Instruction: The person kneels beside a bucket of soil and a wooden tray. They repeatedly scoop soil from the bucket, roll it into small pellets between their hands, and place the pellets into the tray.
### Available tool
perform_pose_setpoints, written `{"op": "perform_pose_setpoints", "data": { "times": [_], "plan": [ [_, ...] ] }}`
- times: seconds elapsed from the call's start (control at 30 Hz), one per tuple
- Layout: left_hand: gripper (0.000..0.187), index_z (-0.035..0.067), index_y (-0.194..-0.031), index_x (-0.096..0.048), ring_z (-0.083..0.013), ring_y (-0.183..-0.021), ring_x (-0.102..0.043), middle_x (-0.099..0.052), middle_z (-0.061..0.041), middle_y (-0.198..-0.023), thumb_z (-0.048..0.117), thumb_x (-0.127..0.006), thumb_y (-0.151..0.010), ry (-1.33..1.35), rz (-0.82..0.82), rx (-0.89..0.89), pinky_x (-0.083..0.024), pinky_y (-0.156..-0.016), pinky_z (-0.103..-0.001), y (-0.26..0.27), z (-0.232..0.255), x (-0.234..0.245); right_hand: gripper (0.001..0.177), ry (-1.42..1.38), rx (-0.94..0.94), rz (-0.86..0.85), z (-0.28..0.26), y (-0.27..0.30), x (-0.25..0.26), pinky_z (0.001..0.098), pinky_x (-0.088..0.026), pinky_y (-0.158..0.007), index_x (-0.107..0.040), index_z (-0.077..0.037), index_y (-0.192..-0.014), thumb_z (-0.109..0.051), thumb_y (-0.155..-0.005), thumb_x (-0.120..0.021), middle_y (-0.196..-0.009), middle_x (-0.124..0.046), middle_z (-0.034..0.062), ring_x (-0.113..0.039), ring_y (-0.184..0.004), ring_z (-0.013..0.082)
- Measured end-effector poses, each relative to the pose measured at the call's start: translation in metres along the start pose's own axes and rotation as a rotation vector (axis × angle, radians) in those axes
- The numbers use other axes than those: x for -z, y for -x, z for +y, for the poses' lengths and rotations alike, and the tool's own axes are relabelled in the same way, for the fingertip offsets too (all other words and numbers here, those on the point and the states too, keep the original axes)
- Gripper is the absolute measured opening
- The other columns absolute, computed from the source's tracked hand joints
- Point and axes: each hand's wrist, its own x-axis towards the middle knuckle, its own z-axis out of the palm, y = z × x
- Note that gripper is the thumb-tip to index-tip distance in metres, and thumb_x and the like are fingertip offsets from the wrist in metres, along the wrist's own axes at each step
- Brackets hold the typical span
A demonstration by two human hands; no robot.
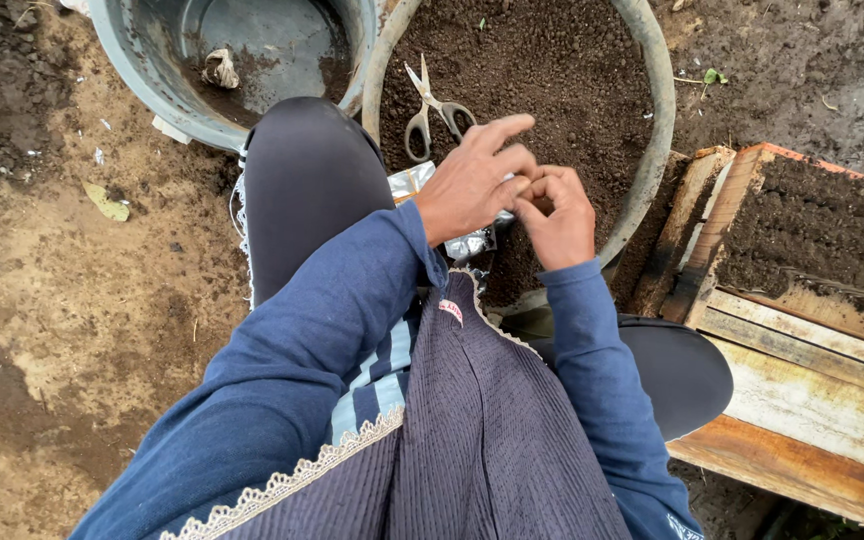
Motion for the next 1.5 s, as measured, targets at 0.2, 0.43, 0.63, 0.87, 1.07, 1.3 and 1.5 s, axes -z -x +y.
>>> {"op": "perform_pose_setpoints", "data": {
  "times": [0.2,0.43,0.63,0.87,1.07,1.3,1.5],
  "plan": [
    [0.024,0.014,-0.071,-0.069,-0.0334,-0.088,-0.064,-0.069,-0.008,-0.084,0.029,-0.064,-0.089,-0.258,-0.02,0.02,-0.057,-0.065,-0.048,0.008,-0.061,-0.027,0.02,0.257,0.469,-0.048,-0.056,-0.008,-0.004,0.0591,-0.047,-0.109,-0.07,0.003,-0.078,0.006,-0.076,-0.09,-0.109,-0.061,0.0182,-0.056,-0.125,0.0476],
    [0.023,0.006,-0.077,-0.073,-0.0282,-0.068,-0.068,-0.069,-0.011,-0.074,-0.002,-0.06,-0.094,-0.336,0.032,0.107,-0.061,-0.056,-0.038,0.009,-0.035,-0.001,0.023,0.323,0.136,-0.127,0.037,-0.08,0.01,0.0557,-0.044,-0.113,-0.072,-0.014,-0.129,-0.026,-0.109,-0.068,-0.136,-0.062,0.0131,-0.057,-0.132,0.0392],
    [0.02,0.019,-0.067,-0.063,-0.035,-0.075,-0.067,-0.066,-0.004,-0.076,0.007,-0.058,-0.083,-0.041,0.03,0.196,-0.053,-0.057,-0.047,-0.014,-0.018,-0.005,0.048,0.574,-0.279,-0.268,0.106,-0.075,-0.024,0.0537,-0.05,-0.111,-0.062,-0.033,-0.136,-0.059,-0.097,-0.071,-0.133,-0.059,0.0076,-0.061,-0.126,0.0375],
    [0.04,0.022,-0.058,-0.033,-0.0095,-0.041,-0.03,-0.034,0.007,-0.047,-0.003,-0.052,-0.084,0.013,-0.131,0.18,-0.034,-0.046,-0.023,-0.033,-0.01,-0.034,0.03,-0.425,-0.463,0.312,-0.035,-0.058,0.021,0.0446,-0.068,-0.077,-0.076,-0.017,-0.105,-0.046,-0.097,-0.07,-0.092,-0.076,0.011,-0.076,-0.084,0.0257],
    [0.032,0.015,-0.06,-0.045,-0.0152,-0.042,-0.047,-0.043,0.0,-0.049,0.002,-0.058,-0.087,0.052,-0.238,0.179,-0.045,-0.044,-0.028,-0.046,-0.011,-0.041,0.033,-0.759,-0.255,0.353,-0.052,-0.057,0.027,0.0416,-0.069,-0.074,-0.069,-0.001,-0.099,-0.033,-0.104,-0.059,-0.08,-0.069,0.0187,-0.076,-0.076,0.0289],
    [0.022,0.008,-0.062,-0.056,-0.0266,-0.053,-0.061,-0.053,-0.007,-0.055,0.012,-0.063,-0.083,0.088,-0.266,0.229,-0.051,-0.052,-0.039,-0.051,-0.032,-0.047,0.022,-0.345,-0.197,0.148,-0.089,-0.041,0.029,0.0395,-0.065,-0.082,-0.068,-0.003,-0.097,-0.018,-0.105,-0.054,-0.094,-0.075,0.0171,-0.077,-0.088,0.0241],
    [0.023,0.012,-0.098,-0.076,-0.0373,-0.091,-0.074,-0.076,-0.013,-0.092,0.021,-0.063,-0.081,0.182,-0.194,0.287,-0.06,-0.087,-0.049,-0.045,-0.012,-0.027,0.028,0.556,0.134,-0.239,-0.059,-0.016,0.036,0.0688,-0.052,-0.102,-0.073,0.002,-0.114,0.007,-0.086,-0.072,-0.13,-0.063,0.0277,-0.061,-0.122,0.0525]
  ]
}}
